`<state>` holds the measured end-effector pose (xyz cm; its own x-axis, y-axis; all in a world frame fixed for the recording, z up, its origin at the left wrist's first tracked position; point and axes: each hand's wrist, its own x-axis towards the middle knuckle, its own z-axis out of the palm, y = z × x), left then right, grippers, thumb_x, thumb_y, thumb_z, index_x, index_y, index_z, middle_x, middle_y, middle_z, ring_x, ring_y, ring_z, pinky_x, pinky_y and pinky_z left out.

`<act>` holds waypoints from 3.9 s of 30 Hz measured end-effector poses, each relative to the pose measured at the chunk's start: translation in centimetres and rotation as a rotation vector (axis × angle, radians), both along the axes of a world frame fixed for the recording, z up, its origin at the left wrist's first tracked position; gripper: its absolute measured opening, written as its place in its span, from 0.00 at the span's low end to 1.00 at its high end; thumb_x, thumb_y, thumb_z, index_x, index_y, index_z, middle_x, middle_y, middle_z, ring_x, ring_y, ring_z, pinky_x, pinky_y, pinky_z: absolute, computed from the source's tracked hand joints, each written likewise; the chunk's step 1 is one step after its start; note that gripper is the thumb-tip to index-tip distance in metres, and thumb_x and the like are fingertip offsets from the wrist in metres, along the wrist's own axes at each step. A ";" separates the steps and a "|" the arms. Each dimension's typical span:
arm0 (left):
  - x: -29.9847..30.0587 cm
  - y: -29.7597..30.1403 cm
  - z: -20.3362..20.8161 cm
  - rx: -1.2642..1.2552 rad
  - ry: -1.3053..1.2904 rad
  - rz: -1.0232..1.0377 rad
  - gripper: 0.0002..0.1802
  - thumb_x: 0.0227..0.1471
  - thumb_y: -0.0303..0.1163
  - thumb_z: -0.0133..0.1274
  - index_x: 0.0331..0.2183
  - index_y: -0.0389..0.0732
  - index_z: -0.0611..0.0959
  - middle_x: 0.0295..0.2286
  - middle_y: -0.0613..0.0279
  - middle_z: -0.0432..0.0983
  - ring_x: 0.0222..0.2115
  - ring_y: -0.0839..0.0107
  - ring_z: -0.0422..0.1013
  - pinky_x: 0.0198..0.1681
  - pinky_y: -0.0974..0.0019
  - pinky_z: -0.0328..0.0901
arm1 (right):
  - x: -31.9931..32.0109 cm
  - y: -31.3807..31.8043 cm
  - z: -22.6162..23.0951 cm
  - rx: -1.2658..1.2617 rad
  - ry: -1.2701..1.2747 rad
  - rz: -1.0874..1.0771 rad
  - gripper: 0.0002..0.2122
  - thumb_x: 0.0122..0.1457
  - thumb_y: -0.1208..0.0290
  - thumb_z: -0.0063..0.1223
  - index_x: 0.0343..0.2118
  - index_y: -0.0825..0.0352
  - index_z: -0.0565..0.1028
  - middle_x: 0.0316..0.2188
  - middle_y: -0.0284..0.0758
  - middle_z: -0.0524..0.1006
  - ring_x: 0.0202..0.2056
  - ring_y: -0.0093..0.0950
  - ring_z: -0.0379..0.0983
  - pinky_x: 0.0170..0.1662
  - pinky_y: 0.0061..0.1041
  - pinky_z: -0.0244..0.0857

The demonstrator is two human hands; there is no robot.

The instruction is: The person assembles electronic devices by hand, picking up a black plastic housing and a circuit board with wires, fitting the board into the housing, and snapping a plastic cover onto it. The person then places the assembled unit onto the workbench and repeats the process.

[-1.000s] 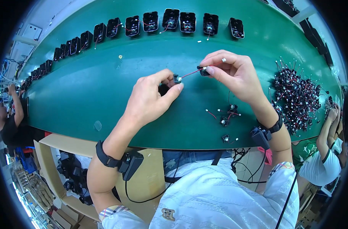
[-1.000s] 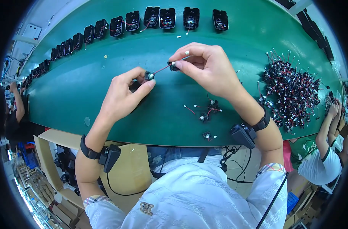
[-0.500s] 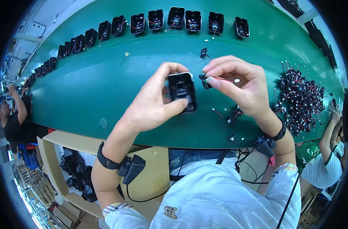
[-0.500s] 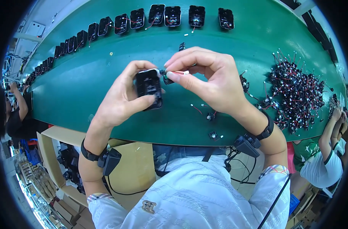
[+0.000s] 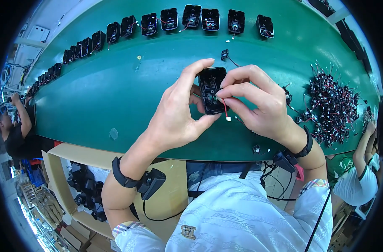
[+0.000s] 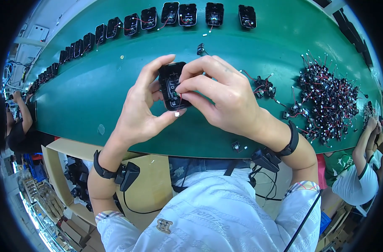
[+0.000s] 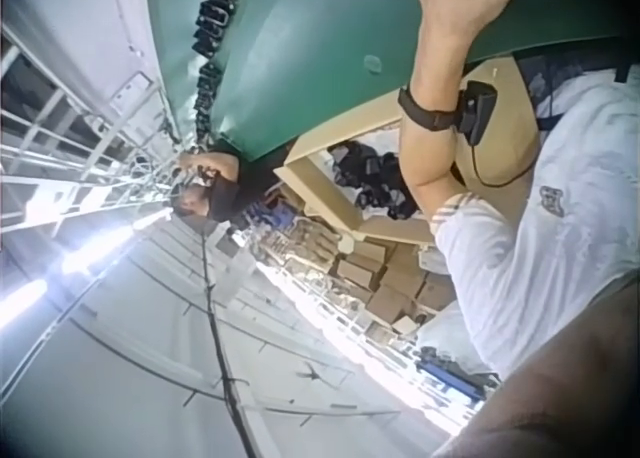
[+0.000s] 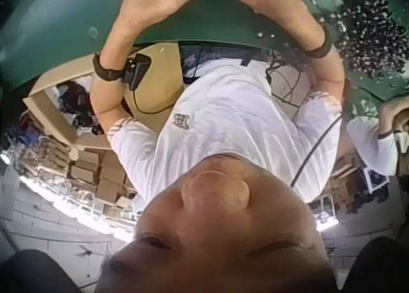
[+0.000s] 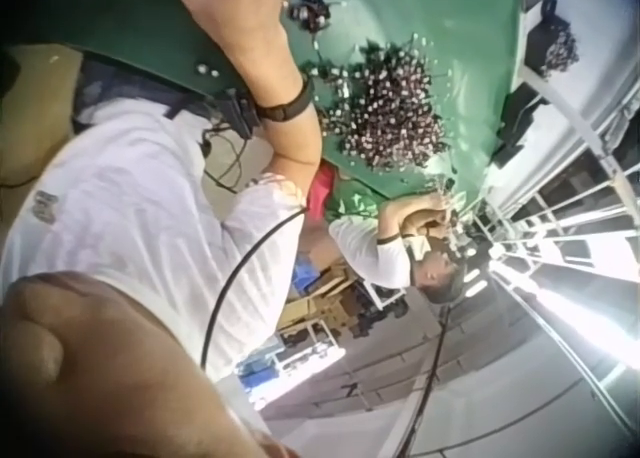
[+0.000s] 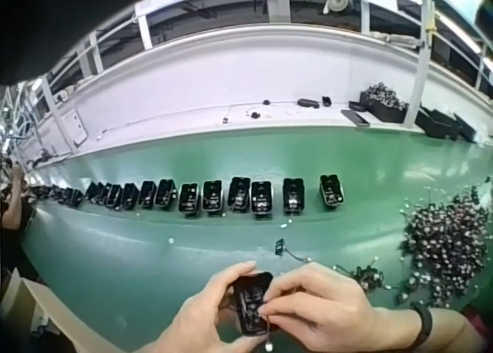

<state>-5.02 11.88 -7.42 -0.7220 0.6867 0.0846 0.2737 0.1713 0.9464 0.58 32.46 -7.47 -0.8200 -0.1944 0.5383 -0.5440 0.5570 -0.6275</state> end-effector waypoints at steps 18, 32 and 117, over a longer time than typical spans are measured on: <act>-0.5 0.1 -0.3 -0.047 0.386 0.099 0.43 0.34 0.31 0.73 0.53 0.37 0.71 0.44 0.55 0.74 0.37 0.62 0.73 0.34 0.64 0.71 | 0.3 0.5 1.2 0.140 0.016 -0.025 0.12 0.46 0.81 0.66 0.35 0.63 0.82 0.32 0.33 0.75 0.27 0.25 0.75 0.29 0.21 0.70; -0.7 0.0 -0.8 -0.041 0.374 0.104 0.44 0.33 0.32 0.73 0.54 0.37 0.72 0.45 0.55 0.74 0.35 0.63 0.73 0.33 0.64 0.70 | 0.1 1.3 1.4 -0.146 -0.187 0.060 0.05 0.48 0.78 0.70 0.28 0.68 0.83 0.26 0.34 0.82 0.26 0.22 0.78 0.25 0.18 0.68; -0.1 -1.1 0.8 0.065 0.581 0.029 0.51 0.30 0.59 0.73 0.49 0.31 0.76 0.35 0.50 0.75 0.36 0.53 0.72 0.40 0.56 0.68 | 1.1 2.0 2.4 -0.124 -0.267 0.303 0.18 0.44 0.62 0.68 0.39 0.63 0.83 0.45 0.44 0.70 0.42 0.36 0.69 0.40 0.31 0.65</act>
<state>-5.07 10.77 -6.65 -0.5630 0.6471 0.5141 0.7473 0.1329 0.6511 1.65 34.51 -5.06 -0.8496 -0.3953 0.3491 -0.4808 0.3087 -0.8207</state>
